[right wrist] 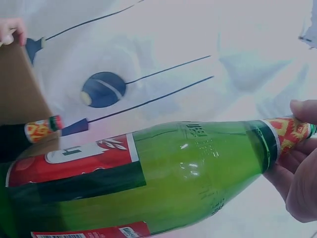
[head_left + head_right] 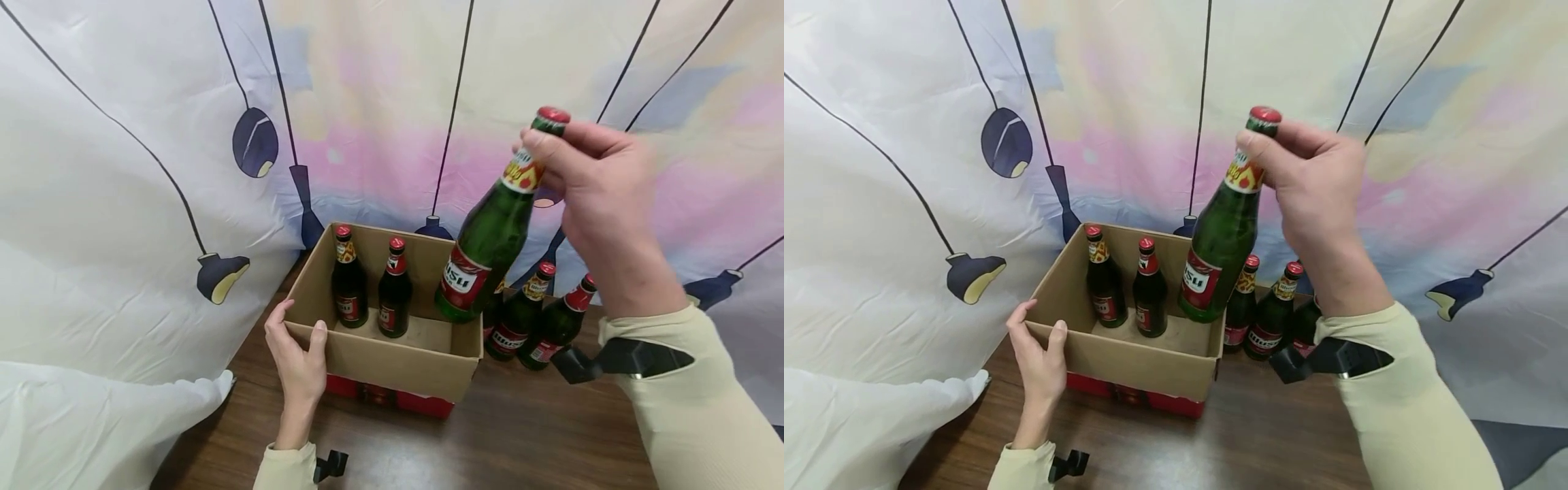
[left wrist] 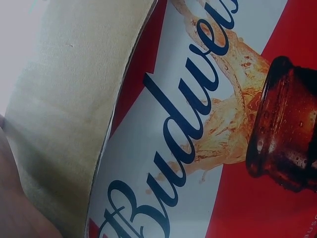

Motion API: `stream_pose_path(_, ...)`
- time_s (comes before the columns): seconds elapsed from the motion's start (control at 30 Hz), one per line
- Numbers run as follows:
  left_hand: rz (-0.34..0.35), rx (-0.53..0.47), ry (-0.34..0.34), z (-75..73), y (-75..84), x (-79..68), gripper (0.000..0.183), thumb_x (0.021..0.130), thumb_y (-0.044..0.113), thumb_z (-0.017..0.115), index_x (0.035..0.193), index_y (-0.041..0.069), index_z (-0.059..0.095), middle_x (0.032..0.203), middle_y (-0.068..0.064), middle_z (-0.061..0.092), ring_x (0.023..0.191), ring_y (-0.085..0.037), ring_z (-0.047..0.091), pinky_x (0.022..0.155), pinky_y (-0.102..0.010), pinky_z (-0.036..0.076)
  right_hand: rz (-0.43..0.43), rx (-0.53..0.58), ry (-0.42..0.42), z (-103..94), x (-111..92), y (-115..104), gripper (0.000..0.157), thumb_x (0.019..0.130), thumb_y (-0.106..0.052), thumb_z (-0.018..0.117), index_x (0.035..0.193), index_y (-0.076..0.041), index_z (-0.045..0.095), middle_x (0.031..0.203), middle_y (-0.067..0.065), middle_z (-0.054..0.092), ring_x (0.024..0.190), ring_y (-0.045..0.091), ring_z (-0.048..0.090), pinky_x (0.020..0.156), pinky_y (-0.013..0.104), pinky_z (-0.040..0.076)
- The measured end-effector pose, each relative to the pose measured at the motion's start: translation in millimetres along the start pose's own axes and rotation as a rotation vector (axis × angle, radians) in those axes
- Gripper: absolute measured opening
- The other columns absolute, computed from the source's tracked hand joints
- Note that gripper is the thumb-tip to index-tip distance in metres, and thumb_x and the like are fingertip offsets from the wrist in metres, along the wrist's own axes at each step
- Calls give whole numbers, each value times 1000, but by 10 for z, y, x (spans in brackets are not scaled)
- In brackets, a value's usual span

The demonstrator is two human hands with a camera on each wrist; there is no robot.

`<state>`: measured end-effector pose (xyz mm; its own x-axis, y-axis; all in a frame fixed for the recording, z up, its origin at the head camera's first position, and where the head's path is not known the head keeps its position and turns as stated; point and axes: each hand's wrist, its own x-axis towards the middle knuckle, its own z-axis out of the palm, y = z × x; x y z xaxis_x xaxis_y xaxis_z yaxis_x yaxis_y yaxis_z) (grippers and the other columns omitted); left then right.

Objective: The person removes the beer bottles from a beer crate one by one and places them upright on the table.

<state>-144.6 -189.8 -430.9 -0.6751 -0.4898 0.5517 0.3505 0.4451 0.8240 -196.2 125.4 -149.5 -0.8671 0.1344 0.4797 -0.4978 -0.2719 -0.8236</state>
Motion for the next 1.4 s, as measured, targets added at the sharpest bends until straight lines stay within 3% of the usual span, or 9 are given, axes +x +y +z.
stream_pose_path(0.2,-7,-18,4,-28,7,13,65,90,23,63,147,-3,44,150,-24,45,141,-33,37,115,-49,24,-35,46,76,-119,97,-243,33,77,9,86,108,15,77,115,20,69,93,30,72,72,32,64)
stream_pose_path(0.47,8,-16,16,-61,-11,72,63,89,19,63,146,-4,45,147,-25,46,138,-34,39,114,-42,25,38,-94,182,-387,8,-258,34,76,3,90,109,7,80,121,14,67,100,25,70,70,29,63)
stream_pose_path(0.63,-1,-20,21,-98,-13,102,64,90,20,63,147,-3,44,147,-27,46,138,-31,39,114,-39,25,90,-138,222,-586,-123,-131,30,74,1,92,103,3,83,106,9,74,87,20,75,71,27,63)
stream_pose_path(0.73,-8,-14,25,-108,-9,102,64,91,21,63,147,-3,44,147,-28,46,138,-31,39,114,-38,25,140,-171,229,-729,-215,-32,28,75,1,91,102,0,84,100,6,77,90,18,72,72,25,62)
stream_pose_path(0.87,-7,-17,31,-97,-5,93,63,90,19,63,146,-3,44,146,-27,47,137,-32,40,113,-39,25,231,-263,220,-948,-361,112,28,78,-4,91,105,-6,85,99,-1,78,97,16,66,73,20,61)
stream_pose_path(1.13,-2,-25,28,-87,11,110,62,90,17,64,146,-2,45,147,-24,47,139,-32,39,115,-41,25,398,-421,270,-1343,-703,453,31,82,-18,90,113,-18,83,101,-14,74,89,1,70,71,13,57)
stream_pose_path(1.4,7,-17,32,-102,10,92,61,90,16,64,145,-3,46,147,-24,48,140,-33,39,115,-41,24,478,-417,290,-1607,-963,741,39,84,-19,89,122,-18,81,95,-19,75,83,-4,72,69,13,57)
